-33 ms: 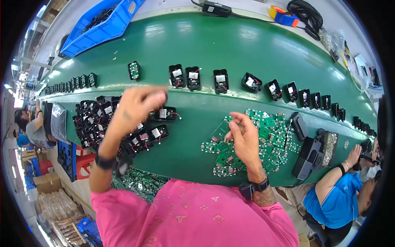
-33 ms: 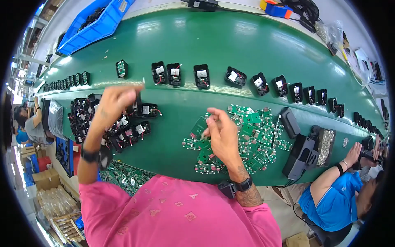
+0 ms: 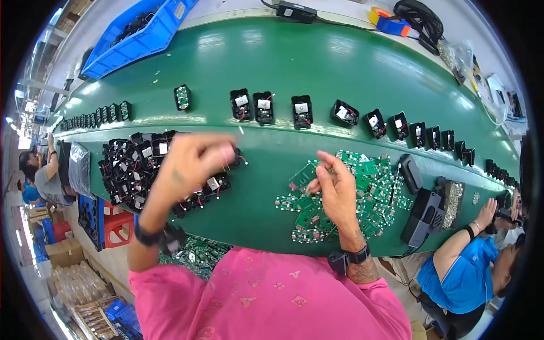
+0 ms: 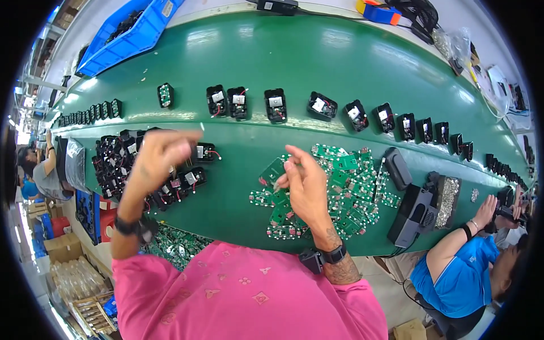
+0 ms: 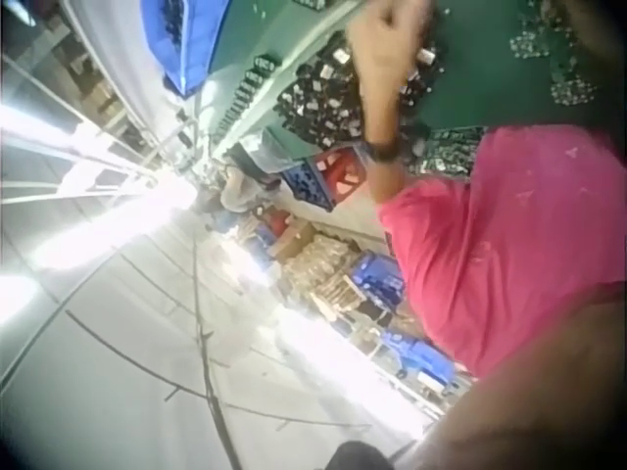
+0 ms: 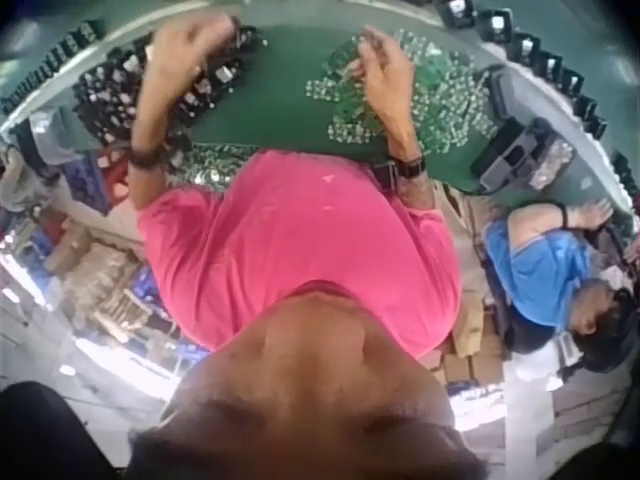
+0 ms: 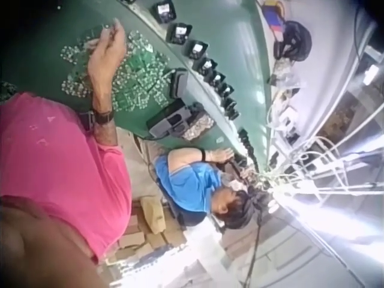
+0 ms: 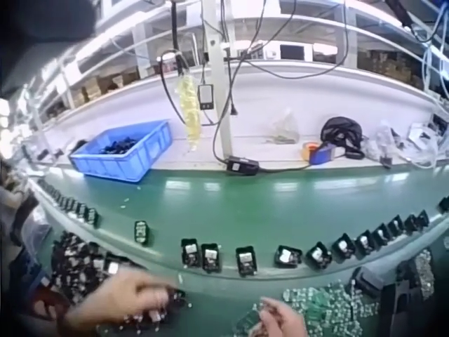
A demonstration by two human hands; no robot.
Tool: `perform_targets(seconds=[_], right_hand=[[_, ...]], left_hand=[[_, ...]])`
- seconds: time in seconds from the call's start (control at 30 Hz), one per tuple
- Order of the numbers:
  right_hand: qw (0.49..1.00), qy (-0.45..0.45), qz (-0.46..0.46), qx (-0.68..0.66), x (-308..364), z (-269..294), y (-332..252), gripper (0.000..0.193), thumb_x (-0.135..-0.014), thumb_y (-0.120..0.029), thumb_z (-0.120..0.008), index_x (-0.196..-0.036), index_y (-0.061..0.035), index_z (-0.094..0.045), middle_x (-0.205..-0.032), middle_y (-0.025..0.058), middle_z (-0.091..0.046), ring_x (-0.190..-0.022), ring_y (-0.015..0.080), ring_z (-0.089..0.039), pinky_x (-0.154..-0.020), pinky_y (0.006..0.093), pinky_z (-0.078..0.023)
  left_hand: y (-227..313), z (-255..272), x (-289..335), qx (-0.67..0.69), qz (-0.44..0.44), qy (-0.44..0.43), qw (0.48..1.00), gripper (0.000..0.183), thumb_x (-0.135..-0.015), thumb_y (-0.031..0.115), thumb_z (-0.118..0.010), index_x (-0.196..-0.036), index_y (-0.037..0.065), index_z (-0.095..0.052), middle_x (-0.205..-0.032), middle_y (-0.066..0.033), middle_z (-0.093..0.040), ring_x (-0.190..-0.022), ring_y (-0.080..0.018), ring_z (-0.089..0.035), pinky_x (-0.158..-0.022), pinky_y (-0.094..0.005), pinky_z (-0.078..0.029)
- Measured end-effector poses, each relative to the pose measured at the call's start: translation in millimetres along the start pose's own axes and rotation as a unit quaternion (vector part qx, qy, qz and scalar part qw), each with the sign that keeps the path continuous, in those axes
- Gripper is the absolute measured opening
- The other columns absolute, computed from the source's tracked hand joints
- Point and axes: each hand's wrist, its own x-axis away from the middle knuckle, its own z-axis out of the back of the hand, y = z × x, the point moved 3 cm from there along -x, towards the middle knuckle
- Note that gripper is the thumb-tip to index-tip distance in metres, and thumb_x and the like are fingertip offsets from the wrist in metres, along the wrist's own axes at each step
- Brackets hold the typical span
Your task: Assemble electronic circuit boards into black plastic housings on a production line.
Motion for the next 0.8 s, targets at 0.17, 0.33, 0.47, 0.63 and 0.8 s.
perform_targets(seconds=[0.17, 0.33, 0.47, 0.63, 0.8], right_hand=[[0.998, -0.032, 0.049, -0.018, 7.8, -3.9, -14.7, 0.025, -0.1, -0.002, -0.049, -0.122, 0.0063, -0.059, -0.108, 0.0078, -0.053, -0.083, 0.014, -0.067, -0.073, 0.026, -0.06], [0.993, -0.023, 0.086, -0.071, 22.4, -0.3, -16.7, 0.013, -0.095, 0.007, -0.052, -0.105, 0.0056, -0.061, -0.111, 0.0104, -0.055, -0.089, 0.0183, -0.068, -0.077, 0.03, -0.06], [0.991, -0.018, 0.074, -0.109, 25.1, 7.2, -16.1, 0.014, -0.093, 0.008, -0.055, -0.106, 0.0057, -0.061, -0.109, 0.0109, -0.057, -0.09, 0.0173, -0.066, -0.076, 0.0284, -0.057], [0.966, -0.035, 0.231, 0.113, 23.5, 10.7, -22.5, 0.022, -0.08, 0.015, -0.061, -0.097, 0.0032, -0.068, -0.106, 0.0127, -0.062, -0.09, 0.018, -0.064, -0.079, 0.0275, -0.052], [0.961, -0.018, 0.237, 0.139, 20.6, 15.6, -28.1, 0.028, -0.074, 0.016, -0.062, -0.091, -0.0023, -0.072, -0.104, 0.0117, -0.067, -0.094, 0.0194, -0.063, -0.08, 0.0297, -0.052]], left_hand=[[23.3, -92.3, 36.2, 0.109, 0.052, -0.039, 0.992, 0.037, -0.086, 0.025, -0.062, -0.107, -0.004, -0.071, -0.078, -0.0133, -0.071, -0.063, -0.0141, -0.063, -0.058, -0.027, -0.049], [22.5, -124.0, 20.6, 0.09, 0.07, -0.008, 0.993, 0.033, -0.086, 0.025, -0.063, -0.102, -0.002, -0.073, -0.066, -0.0121, -0.064, -0.057, -0.0118, -0.055, -0.053, -0.0285, -0.043], [26.9, -126.6, 12.0, 0.089, 0.084, 0.014, 0.992, 0.034, -0.084, 0.028, -0.066, -0.101, -0.002, -0.073, -0.063, -0.0102, -0.061, -0.055, -0.0094, -0.052, -0.052, -0.0276, -0.041], [20.4, -132.3, 12.0, 0.117, 0.078, 0.089, 0.986, 0.051, -0.078, 0.018, -0.077, -0.122, -0.002, -0.063, -0.092, -0.0119, -0.066, -0.064, -0.0081, -0.058, -0.056, -0.0248, -0.048], [15.3, -144.4, 7.3, 0.472, 0.078, 0.003, 0.878, 0.066, -0.075, 0.005, -0.081, -0.132, -0.001, -0.049, -0.118, -0.0127, -0.057, -0.086, -0.0159, -0.067, -0.071, -0.0271, -0.061]])
